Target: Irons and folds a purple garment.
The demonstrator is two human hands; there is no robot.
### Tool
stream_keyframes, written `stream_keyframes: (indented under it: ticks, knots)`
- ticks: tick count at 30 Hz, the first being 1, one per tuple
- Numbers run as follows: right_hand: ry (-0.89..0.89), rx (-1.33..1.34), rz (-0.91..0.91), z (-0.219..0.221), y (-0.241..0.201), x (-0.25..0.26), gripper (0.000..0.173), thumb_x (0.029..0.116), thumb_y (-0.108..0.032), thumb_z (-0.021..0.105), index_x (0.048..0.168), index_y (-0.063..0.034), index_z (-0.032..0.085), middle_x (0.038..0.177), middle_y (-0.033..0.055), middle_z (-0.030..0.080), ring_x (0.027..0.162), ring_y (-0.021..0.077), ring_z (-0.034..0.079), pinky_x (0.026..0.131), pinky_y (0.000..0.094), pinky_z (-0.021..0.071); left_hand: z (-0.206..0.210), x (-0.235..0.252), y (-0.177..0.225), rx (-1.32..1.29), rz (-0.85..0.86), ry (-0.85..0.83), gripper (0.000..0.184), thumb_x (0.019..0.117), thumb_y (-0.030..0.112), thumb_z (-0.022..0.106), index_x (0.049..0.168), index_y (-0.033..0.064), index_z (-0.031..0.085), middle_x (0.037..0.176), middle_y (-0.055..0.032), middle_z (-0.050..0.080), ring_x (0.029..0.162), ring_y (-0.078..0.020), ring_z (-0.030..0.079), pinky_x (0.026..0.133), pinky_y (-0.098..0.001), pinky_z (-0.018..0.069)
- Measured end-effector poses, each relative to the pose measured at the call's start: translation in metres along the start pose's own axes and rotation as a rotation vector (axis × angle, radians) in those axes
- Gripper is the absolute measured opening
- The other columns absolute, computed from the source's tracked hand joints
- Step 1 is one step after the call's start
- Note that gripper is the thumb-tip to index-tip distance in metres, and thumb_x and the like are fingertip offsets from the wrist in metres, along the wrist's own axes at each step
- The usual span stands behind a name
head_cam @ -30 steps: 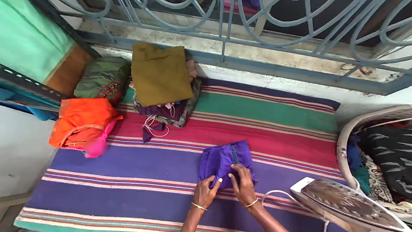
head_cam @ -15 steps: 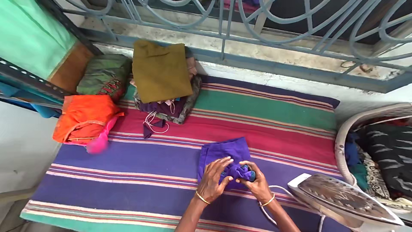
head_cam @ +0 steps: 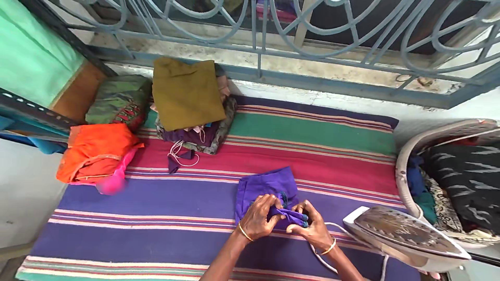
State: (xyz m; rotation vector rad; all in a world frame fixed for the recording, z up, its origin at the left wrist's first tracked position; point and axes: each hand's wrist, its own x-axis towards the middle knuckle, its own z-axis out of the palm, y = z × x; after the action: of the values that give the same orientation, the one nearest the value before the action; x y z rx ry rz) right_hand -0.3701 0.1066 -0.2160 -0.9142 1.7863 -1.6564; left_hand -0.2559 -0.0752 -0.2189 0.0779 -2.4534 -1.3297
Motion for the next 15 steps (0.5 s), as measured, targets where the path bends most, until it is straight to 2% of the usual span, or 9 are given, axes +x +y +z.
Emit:
stream_keyframes:
  ticks: [2, 4, 5, 7, 10, 15]
  knots:
    - [-0.019, 0.043, 0.016, -0.002, -0.003, 0.002, 0.045, 0.0898, -0.052, 0.072, 0.098, -0.0099, 0.059, 0.092, -0.0106, 0.065, 0.088, -0.0047, 0.061, 0.081, 0.0178, 0.0536, 0.001, -0.002, 0.000, 0.032, 0.036, 0.068, 0.023, 0.0950, 0.023, 0.067, 0.106, 0.0034, 0.069, 0.100, -0.0097, 0.073, 0.095, -0.0203, 0.070, 0.090, -0.0380, 0.0549]
    - [-0.026, 0.051, 0.029, -0.005, -0.004, 0.005, 0.032, 0.0993, -0.043, 0.062, 0.097, -0.0110, 0.060, 0.091, -0.0123, 0.063, 0.087, -0.0060, 0.060, 0.080, 0.0169, 0.0526, 0.003, -0.003, 0.000, 0.076, 0.101, 0.118, 0.018, 0.0967, 0.020, 0.064, 0.103, 0.0054, 0.072, 0.098, -0.0083, 0.075, 0.093, -0.0186, 0.071, 0.086, -0.0352, 0.0560]
    - [-0.025, 0.061, 0.036, -0.006, -0.003, 0.006, 0.024, 0.1008, -0.035, 0.061, 0.097, -0.0113, 0.061, 0.091, -0.0121, 0.064, 0.086, -0.0055, 0.061, 0.080, 0.0174, 0.0528, 0.003, -0.004, -0.001, 0.095, 0.132, 0.125, 0.018, 0.1000, 0.020, 0.060, 0.100, 0.0071, 0.073, 0.100, -0.0075, 0.075, 0.094, -0.0173, 0.071, 0.085, -0.0335, 0.0566]
    - [-0.026, 0.072, 0.043, -0.007, -0.002, 0.009, 0.012, 0.1007, -0.022, 0.059, 0.098, -0.0098, 0.062, 0.090, -0.0105, 0.066, 0.085, -0.0036, 0.063, 0.079, 0.0188, 0.0541, 0.005, -0.005, -0.002, 0.120, 0.168, 0.123, 0.022, 0.1036, 0.018, 0.054, 0.098, 0.0093, 0.074, 0.106, -0.0072, 0.076, 0.100, -0.0160, 0.072, 0.087, -0.0309, 0.0576]
    - [-0.030, 0.059, 0.033, -0.006, -0.001, 0.012, 0.012, 0.0995, -0.011, 0.059, 0.102, -0.0047, 0.069, 0.094, -0.0073, 0.071, 0.087, -0.0024, 0.066, 0.082, 0.0192, 0.0561, 0.006, -0.006, -0.008, 0.141, 0.181, 0.107, 0.023, 0.1037, 0.023, 0.056, 0.102, 0.0105, 0.076, 0.109, -0.0053, 0.076, 0.102, -0.0153, 0.071, 0.091, -0.0292, 0.0566]
    - [-0.036, 0.016, -0.002, -0.006, 0.001, 0.013, 0.013, 0.0989, -0.008, 0.060, 0.104, -0.0025, 0.070, 0.095, -0.0051, 0.073, 0.086, -0.0021, 0.067, 0.082, 0.0194, 0.0576, 0.003, -0.007, -0.007, 0.149, 0.071, 0.103, 0.019, 0.0997, 0.020, 0.059, 0.096, 0.0069, 0.072, 0.104, -0.0059, 0.076, 0.094, -0.0178, 0.071, 0.086, -0.0338, 0.0566]
